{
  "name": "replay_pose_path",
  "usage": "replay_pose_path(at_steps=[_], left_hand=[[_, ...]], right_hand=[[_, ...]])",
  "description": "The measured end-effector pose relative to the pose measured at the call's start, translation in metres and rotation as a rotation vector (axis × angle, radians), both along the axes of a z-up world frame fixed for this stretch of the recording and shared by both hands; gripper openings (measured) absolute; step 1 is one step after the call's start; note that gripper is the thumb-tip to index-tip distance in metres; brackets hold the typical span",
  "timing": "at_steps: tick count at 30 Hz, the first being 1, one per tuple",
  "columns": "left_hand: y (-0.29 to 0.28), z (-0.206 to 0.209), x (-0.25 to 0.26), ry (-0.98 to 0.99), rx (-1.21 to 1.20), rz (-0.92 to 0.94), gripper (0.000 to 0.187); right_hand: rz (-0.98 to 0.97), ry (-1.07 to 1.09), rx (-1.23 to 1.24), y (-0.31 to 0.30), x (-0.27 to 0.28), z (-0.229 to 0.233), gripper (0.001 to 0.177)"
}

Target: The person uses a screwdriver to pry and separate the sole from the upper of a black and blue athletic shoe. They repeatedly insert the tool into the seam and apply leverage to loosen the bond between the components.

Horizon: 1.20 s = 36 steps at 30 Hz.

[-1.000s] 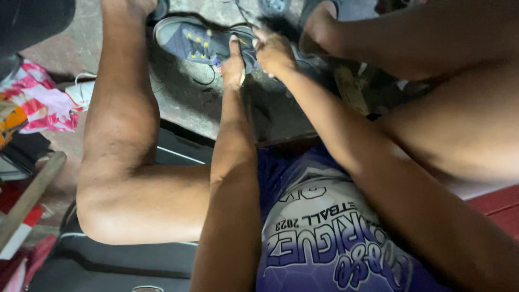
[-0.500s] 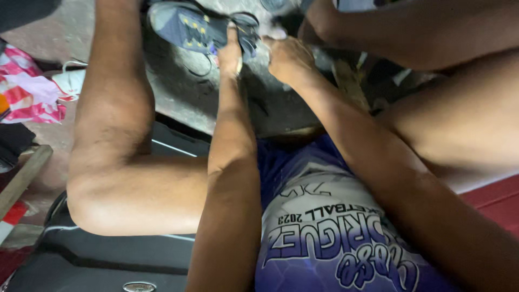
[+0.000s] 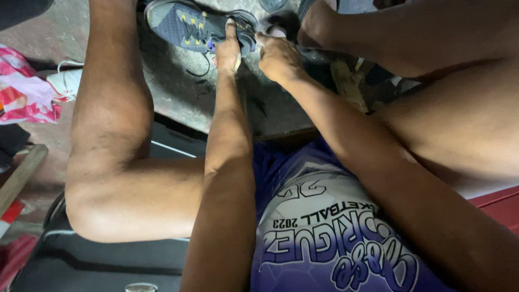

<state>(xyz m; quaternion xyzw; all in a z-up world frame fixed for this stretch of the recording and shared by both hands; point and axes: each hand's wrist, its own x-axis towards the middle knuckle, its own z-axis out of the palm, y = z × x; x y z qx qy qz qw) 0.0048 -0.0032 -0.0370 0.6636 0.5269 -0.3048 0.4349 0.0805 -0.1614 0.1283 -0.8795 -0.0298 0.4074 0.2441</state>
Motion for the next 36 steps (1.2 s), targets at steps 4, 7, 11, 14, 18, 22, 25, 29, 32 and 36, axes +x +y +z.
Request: replay_pose_path(at_steps=[4,7,11,14,18,22,25,29,32,36], left_hand=[[0.001,0.016,-0.003,-0.157,0.009,0.071,0.100],[-0.003,0.026,0.003,-0.273,-0.017,0.130,0.099],[0.000,0.043,0.016,-0.036,0.022,0.098,0.096],[0.002,0.050,0.011,-0.047,0.042,0.066,0.097],[0.004,0.041,0.010,-0.058,0.014,0.081,0.104],[0.006,0.022,0.003,0.014,0.000,0.008,0.104],[0.003,0.009,0.002,-0.057,-0.005,-0.058,0.096],[0.002,0.011,-0.001,-0.150,0.002,0.152,0.104],[0.007,0.020,0.000,-0.030,-0.021,0.197,0.103],[0.008,0.038,0.008,-0.116,-0.160,0.332,0.100]], right_hand=[[-0.743,0.870,0.389,-0.017,-0.005,-0.067,0.014],[-0.686,0.812,0.471,-0.034,-0.019,-0.067,0.018],[-0.166,0.359,0.093,-0.036,0.004,-0.005,0.026],[0.131,0.120,-0.043,-0.024,0.014,0.048,0.051],[0.129,0.111,-0.115,-0.013,0.026,0.067,0.048],[0.142,0.092,-0.069,-0.017,0.019,0.051,0.044],[-0.006,0.069,0.005,-0.021,0.011,0.028,0.044],[-0.512,0.617,0.071,-0.009,-0.003,-0.012,0.032],[-0.955,1.017,0.382,-0.019,-0.004,-0.030,0.031],[-0.966,0.729,0.528,-0.008,-0.030,-0.018,0.030]])
